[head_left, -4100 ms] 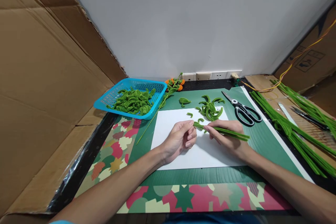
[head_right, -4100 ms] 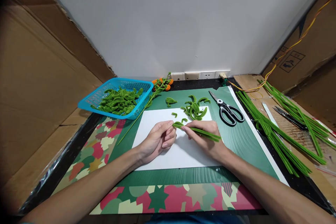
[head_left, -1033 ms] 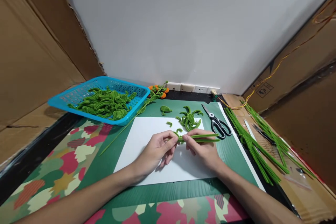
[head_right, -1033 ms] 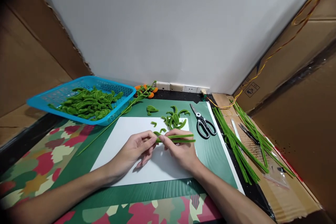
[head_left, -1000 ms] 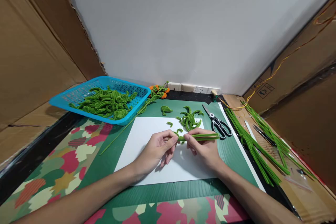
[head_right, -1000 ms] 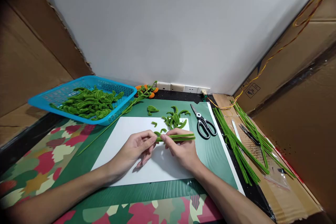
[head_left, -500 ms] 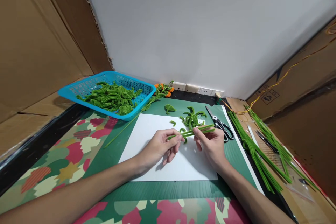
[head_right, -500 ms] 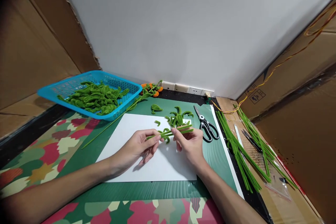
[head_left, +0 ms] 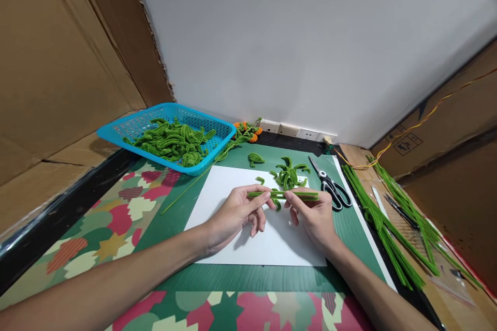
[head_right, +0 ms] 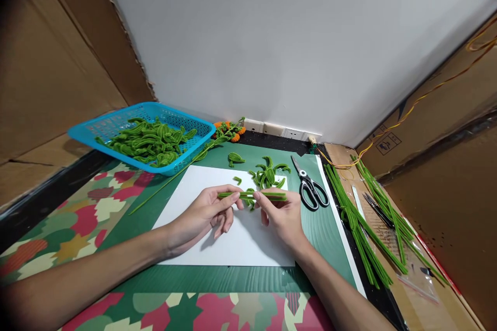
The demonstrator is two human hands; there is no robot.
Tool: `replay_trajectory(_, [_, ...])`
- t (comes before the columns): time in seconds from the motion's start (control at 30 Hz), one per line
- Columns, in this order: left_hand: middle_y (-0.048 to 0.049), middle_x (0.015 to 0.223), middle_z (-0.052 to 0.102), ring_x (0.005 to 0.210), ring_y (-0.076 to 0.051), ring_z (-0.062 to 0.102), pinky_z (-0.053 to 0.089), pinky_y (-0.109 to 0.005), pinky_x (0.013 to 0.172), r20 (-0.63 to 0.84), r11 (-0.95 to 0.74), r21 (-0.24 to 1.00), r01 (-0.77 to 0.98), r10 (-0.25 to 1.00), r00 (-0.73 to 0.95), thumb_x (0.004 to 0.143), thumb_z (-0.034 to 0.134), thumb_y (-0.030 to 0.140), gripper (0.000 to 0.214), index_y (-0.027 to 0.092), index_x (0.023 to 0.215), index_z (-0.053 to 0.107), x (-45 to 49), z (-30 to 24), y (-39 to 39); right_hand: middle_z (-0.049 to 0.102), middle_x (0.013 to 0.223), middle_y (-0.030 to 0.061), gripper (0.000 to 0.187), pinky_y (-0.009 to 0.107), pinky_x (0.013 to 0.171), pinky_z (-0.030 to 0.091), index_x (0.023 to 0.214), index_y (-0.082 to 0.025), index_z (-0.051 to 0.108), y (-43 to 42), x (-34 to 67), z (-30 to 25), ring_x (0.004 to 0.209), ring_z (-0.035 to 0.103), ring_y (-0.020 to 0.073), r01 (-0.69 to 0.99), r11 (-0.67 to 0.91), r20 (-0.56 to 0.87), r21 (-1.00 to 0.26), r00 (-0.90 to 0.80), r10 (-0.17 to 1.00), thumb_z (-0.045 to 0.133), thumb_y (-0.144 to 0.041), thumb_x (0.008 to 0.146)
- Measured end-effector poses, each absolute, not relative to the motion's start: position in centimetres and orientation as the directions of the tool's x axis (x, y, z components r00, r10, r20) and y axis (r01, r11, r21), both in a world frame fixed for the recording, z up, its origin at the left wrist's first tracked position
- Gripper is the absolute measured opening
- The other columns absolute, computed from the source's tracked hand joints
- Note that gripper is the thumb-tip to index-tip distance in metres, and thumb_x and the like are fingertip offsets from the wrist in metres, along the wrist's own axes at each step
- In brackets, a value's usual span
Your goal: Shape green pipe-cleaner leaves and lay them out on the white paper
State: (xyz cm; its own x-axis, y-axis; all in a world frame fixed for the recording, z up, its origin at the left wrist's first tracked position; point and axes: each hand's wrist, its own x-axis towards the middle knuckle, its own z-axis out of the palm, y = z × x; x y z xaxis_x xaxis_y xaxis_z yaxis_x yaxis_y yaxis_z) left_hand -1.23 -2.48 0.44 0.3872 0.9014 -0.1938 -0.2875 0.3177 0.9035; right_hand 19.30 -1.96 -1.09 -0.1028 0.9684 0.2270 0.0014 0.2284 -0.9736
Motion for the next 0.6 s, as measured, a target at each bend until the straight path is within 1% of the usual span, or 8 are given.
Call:
replay_trajectory(0.1, [-0.0048, 0.095, 0.071, 0.052, -0.008, 0.064, 0.046, -0.016, 0.038, -0.197, 0.334, 0.885, -0.324, 0.900, 0.388, 0.090, 0.081, 0.045, 0.038, 0.015, 0.108, 0.066, -1.38, 0.31, -2.32, 0.065, 0.060, 0.0018, 0.029, 0.026, 0.043, 0.039, 0.077, -0.016, 0.080, -2.18, 19.38, -0.84, 0.043, 0.049, 0.0102, 0.049, 0.256, 0.249, -0.965, -0.124, 0.961, 0.079, -0.041, 0.092])
replay_trajectory(0.2, [-0.0036, 0.090, 0.070, 0.052, -0.009, 0.063, 0.046, -0.016, 0.037, -0.193, 0.344, 0.879, -0.329, 0.890, 0.414, 0.091, 0.079, 0.047, 0.037, 0.015, 0.102, 0.065, -1.31, 0.55, -2.37, 0.063, 0.057, 0.0004, 0.026, 0.026, 0.044, 0.039, 0.077, -0.017, 0.080, -2.31, 19.46, -0.62, 0.044, 0.049, 0.0106, 0.075, 0.274, 0.262, -0.959, -0.147, 0.954, 0.078, -0.037, 0.092])
replay_trajectory(0.3, [-0.0030, 0.088, 0.068, 0.052, -0.009, 0.063, 0.047, -0.016, 0.037, -0.187, 0.344, 0.882, -0.321, 0.883, 0.431, 0.090, 0.080, 0.047, 0.038, 0.014, 0.099, 0.065, -1.19, 0.83, -2.50, 0.063, 0.058, 0.0001, 0.023, 0.026, 0.044, 0.039, 0.077, -0.017, 0.079, -2.37, 19.50, -0.48, 0.043, 0.049, 0.0105, 0.088, 0.279, 0.264, -0.956, -0.155, 0.952, 0.078, -0.036, 0.091])
replay_trajectory(0.43, [-0.0035, 0.088, 0.069, 0.052, -0.010, 0.064, 0.047, -0.017, 0.037, -0.195, 0.350, 0.882, -0.317, 0.882, 0.430, 0.089, 0.081, 0.046, 0.038, 0.015, 0.105, 0.065, -1.23, 0.88, -2.55, 0.062, 0.055, -0.0007, 0.024, 0.026, 0.042, 0.042, 0.077, -0.018, 0.077, -2.46, 19.40, -0.29, 0.042, 0.051, 0.0113, 0.106, 0.286, 0.271, -0.952, -0.131, 0.954, 0.080, -0.038, 0.090])
replay_trajectory(0.6, [-0.0019, 0.087, 0.068, 0.052, -0.010, 0.064, 0.047, -0.016, 0.038, -0.202, 0.354, 0.874, -0.333, 0.888, 0.413, 0.089, 0.081, 0.045, 0.040, 0.016, 0.111, 0.063, -1.42, 0.77, -2.49, 0.061, 0.054, -0.0009, 0.028, 0.026, 0.042, 0.041, 0.075, -0.018, 0.075, -2.53, 19.30, -0.20, 0.041, 0.050, 0.0114, 0.102, 0.290, 0.278, -0.952, -0.115, 0.954, 0.080, -0.041, 0.089])
